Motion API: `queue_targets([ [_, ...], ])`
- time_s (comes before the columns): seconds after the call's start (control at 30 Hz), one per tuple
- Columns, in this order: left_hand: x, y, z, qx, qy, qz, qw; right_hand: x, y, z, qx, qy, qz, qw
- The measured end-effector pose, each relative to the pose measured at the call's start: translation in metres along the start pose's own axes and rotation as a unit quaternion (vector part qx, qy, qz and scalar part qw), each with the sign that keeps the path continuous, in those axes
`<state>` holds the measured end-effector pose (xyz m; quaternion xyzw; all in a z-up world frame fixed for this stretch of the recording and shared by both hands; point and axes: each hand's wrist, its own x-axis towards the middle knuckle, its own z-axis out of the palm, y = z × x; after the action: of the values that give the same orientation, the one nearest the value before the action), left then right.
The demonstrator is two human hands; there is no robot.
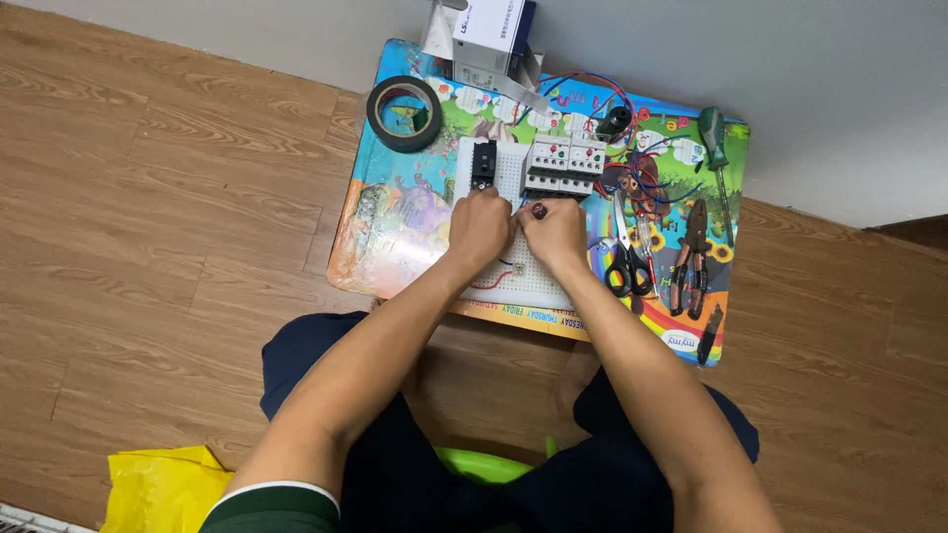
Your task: The person connects wires to a breadboard and a black electrical component using a screwdriver. They tighten the screws on the component and adjust the wiring on the board.
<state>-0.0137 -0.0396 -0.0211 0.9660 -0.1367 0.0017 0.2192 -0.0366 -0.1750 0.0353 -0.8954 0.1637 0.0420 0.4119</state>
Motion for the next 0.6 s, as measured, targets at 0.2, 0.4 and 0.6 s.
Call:
queue_targets([
  [0.2, -0.004, 0.012, -0.034, -0.038, -0.02, -0.003, 0.999, -0.008, -0.004, -0.012, -0.006, -0.026, 0.005, 1.0],
  [0.4, 0.005, 0.03, -0.049, -0.035, -0.001, -0.005, 0.999, 0.004, 0.016, -0.034, -0.057, -0.03, -0.019, 0.998],
  [0.6, 0.013, 0.025, -0.007, -0.018, 0.051, 0.002, 0.999, -0.007, -0.007, -0.112, -0.088, 0.003, -0.07, 0.994],
])
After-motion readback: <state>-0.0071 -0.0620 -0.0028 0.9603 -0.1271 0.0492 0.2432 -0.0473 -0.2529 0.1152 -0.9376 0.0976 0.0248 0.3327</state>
